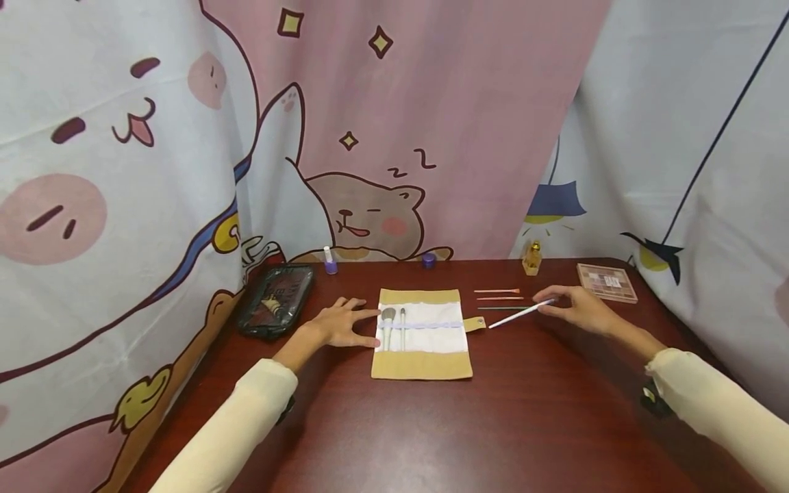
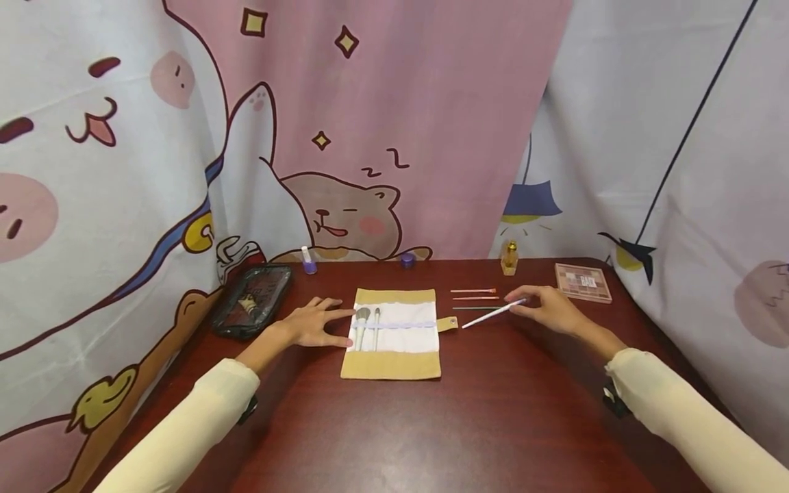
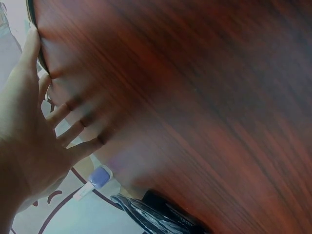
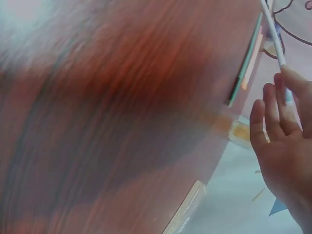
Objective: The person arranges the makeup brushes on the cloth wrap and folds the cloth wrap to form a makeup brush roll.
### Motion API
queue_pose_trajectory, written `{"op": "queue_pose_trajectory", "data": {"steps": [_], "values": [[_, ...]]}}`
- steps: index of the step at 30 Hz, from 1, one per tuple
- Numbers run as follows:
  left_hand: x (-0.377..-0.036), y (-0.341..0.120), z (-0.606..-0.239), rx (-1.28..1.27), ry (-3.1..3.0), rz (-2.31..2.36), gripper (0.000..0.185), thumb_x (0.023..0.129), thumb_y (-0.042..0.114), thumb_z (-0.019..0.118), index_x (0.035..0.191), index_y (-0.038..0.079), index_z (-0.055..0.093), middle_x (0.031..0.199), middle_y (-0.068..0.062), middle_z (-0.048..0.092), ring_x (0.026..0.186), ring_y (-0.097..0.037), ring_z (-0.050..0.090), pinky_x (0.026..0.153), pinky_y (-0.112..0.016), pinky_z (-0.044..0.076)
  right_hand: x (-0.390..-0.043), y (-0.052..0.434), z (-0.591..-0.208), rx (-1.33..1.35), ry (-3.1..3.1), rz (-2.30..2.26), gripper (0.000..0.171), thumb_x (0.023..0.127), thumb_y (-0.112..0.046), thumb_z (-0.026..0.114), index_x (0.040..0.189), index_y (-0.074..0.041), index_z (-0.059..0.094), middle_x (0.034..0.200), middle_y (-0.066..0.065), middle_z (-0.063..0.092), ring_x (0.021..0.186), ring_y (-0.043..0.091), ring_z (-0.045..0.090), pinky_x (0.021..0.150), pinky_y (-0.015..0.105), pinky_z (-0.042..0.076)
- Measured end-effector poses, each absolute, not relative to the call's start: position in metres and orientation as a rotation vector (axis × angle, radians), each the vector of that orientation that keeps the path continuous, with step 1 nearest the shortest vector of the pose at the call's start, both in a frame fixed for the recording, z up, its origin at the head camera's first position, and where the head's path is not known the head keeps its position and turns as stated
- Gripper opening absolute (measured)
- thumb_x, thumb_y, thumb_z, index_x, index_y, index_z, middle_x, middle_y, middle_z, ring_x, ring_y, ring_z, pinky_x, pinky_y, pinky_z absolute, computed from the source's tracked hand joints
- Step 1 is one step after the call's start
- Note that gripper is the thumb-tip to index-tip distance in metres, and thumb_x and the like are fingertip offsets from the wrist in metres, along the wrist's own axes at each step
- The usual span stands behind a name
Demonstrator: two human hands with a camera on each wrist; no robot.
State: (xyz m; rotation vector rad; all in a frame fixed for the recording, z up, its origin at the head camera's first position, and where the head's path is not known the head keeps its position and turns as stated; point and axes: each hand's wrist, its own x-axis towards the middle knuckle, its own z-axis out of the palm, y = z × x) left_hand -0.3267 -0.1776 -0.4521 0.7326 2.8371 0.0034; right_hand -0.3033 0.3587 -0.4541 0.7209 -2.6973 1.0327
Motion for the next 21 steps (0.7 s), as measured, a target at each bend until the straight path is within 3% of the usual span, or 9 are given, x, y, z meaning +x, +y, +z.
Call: {"op": "queue_pose_trajectory", "data": {"steps": [5,12,21], "values": [[-0.327,-0.178,-0.451,0.731,2.839,0.001,0.085,0.084,0.085,0.055,0.159,0.046,0.039,0.167,-0.003,0.032,0.146,-0.033,0.034,0.107,-0.062,0.042,-0.305,0.350,-0.444,0.686,-2.590,1.333,0.032,0.095,-0.007,0.076,0.125,-0.002,0.068,0.104,0.012,0.076,0.090,0.007,0.071,0.073,0.025,0.056],[-0.326,-0.177,-0.450,0.748,2.842,0.012,0.085,0.085,0.084,0.056,0.159,0.046,0.039,0.167,-0.003,0.031,0.147,-0.032,0.033,0.107,-0.063,0.041,-0.310,0.334,-0.430,0.605,-2.488,1.704,0.040,0.101,-0.010,0.069,0.140,-0.009,0.058,0.113,-0.003,0.075,0.103,0.006,0.071,0.080,0.028,0.059],[-0.325,-0.177,-0.451,0.743,2.846,-0.002,0.084,0.085,0.085,0.056,0.158,0.047,0.039,0.167,-0.002,0.032,0.147,-0.032,0.034,0.106,-0.063,0.042,-0.319,0.307,-0.418,0.649,-2.440,1.725,0.051,0.102,-0.010,0.068,0.148,-0.008,0.046,0.122,0.013,0.074,0.092,0.022,0.076,0.074,0.031,0.060]]}}
